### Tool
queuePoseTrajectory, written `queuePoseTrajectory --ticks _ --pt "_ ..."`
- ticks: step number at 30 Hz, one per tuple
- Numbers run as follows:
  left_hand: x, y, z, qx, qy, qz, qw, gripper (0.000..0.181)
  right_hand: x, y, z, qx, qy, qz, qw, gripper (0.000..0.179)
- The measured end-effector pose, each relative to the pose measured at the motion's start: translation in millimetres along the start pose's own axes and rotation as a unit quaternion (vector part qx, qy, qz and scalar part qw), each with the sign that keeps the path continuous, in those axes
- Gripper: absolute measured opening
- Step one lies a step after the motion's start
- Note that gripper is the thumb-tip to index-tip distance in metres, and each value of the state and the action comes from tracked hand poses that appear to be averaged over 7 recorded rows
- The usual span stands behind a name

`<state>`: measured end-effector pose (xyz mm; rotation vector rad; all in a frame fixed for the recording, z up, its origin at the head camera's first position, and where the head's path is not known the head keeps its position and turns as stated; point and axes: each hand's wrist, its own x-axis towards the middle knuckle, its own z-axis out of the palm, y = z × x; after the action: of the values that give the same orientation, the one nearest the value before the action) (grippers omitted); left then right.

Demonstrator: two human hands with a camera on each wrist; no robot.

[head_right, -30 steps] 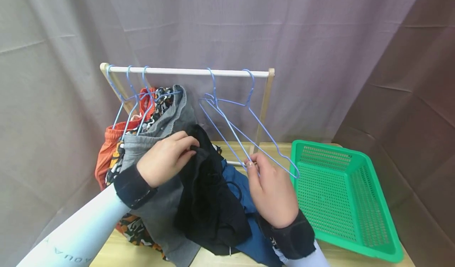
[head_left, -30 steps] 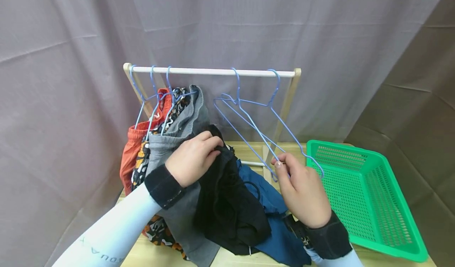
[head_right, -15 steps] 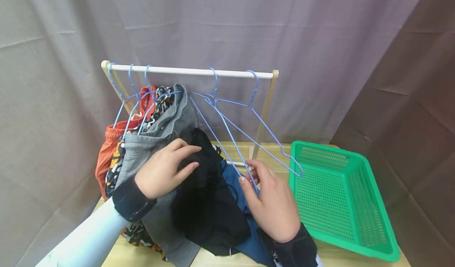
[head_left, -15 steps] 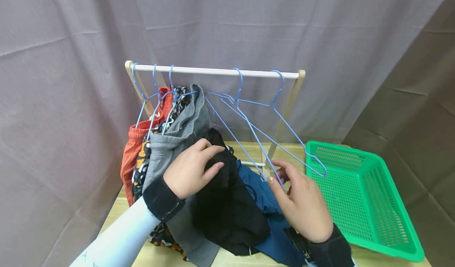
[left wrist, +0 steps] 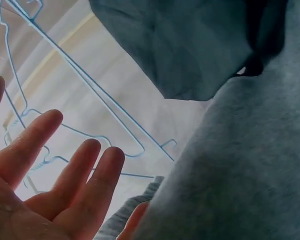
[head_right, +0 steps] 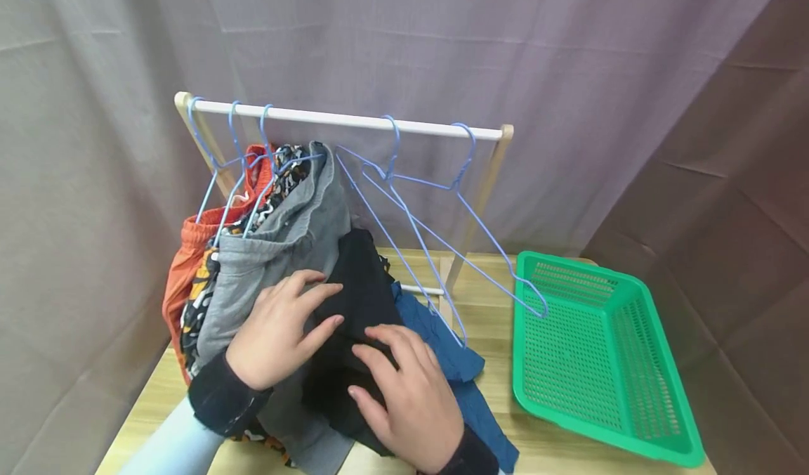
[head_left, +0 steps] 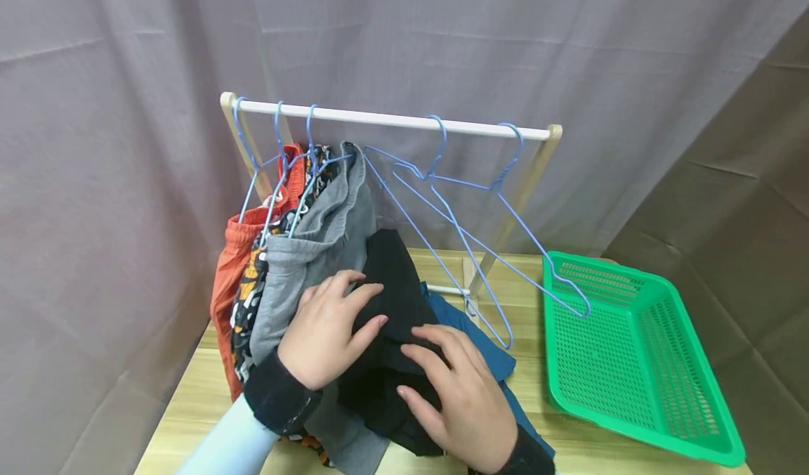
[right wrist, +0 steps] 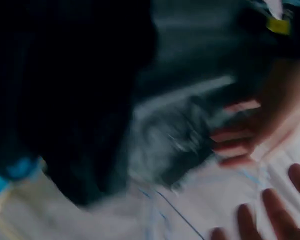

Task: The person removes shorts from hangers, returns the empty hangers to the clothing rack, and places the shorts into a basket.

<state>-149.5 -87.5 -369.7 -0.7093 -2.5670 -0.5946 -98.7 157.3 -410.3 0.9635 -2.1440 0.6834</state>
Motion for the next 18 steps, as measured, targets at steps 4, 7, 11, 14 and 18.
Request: queuePoseTrajectory --ticks 4,7,11,14,18 --pt "-4.7 -0.8 3.2 0.006 0.003 -0.009 0.9999 0.044 10.4 18.4 24.2 -0.051 -0.143 0.068 0.9861 0.086" --pt "-7.3 -0.9 3.9 0.014 0.01 -0.009 0.9998 0.043 20.6 32.2 44.1 -0.095 -0.197 0.105 0.9701 0.108" --pt "-11.3 -0.9 5.6 0.02 0.024 -0.01 0.9995 0.042 31.9 44.5 70.2 -0.129 -0.247 0.141 0.9501 0.131" --pt "-16.0 -0.5 8.8 0.012 0.028 -0.016 0.9994 0.042 35.4 49.9 88.9 -0.134 -0.287 0.152 0.9363 0.139" --pt "-24.7 0.7 13.6 0.003 0.025 -0.03 0.9992 0.04 28.7 53.1 114.6 -0.142 -0.348 0.17 0.9109 0.146"
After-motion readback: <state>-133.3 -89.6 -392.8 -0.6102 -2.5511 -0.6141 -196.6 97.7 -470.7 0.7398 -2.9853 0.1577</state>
